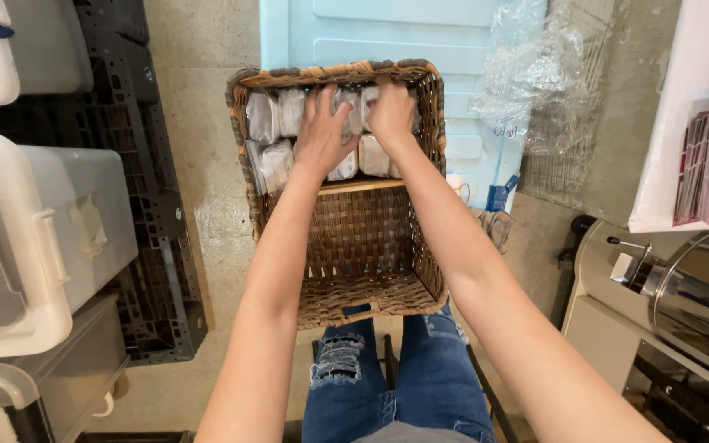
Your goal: The person wipes a wooden board with a cloth, organizes small white packets within a wicker basket, and folds sheets of white paper on a table.
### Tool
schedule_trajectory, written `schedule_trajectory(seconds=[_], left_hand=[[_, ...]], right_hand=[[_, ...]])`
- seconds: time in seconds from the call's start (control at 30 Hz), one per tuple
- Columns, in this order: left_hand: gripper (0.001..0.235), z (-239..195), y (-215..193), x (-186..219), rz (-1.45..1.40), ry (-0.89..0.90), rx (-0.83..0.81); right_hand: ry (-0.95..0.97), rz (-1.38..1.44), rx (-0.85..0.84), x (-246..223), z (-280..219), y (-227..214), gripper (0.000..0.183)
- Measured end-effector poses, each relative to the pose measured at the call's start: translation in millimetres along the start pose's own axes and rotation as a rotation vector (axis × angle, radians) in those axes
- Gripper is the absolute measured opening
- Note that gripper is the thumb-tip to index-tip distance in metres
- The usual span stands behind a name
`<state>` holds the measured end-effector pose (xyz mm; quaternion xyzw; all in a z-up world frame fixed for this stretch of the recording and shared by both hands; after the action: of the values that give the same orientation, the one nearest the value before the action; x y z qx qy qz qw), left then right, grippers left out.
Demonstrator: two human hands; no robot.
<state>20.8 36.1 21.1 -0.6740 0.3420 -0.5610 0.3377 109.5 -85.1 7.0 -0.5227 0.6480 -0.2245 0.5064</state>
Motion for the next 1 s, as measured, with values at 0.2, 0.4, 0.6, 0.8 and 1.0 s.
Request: schedule_trajectory(seconds=[0.2,0.4,0.6,0.8,1.0], left_hand=[[0.087,-2.3,6.3,-7.2,-0.023,-0.008,0.015],[0.041,14.2,-3.8,8.7,-0.127,-0.155,-0.09],[0.035,25.2,66.6,-28.9,-0.075,-0.118,0.288],[0.026,30.6,78.7,-34.4,-0.054,-0.231,0.322],[0.019,40.9,111.2,-43.6,-0.125,-0.487,0.325]], right_hand=[[-0.047,0.306,0.217,23.7,-22.4,-1.4,0.048],[0.051,0.393,0.223,20.5,-32.6,-18.5,0.047],[0.066,0.392,0.28,34.9,-28.5,-11.2,0.054],[0.103,0.28,0.224,66.8,0.7,24.1,0.044],[0.035,0.198,0.177,47.2,-16.9,12.8,0.036]])
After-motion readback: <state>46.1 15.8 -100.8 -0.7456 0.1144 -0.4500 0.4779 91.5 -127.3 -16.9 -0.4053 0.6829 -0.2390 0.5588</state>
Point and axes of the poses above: each hand's wrist, its own z-axis towards the middle knuckle, its own y-axis out of the palm, x = y × z, the point moved 5 cm from there along z, towards the middle knuckle, and after that the axes turned 8 degrees about -y, right-handed, at the moved point
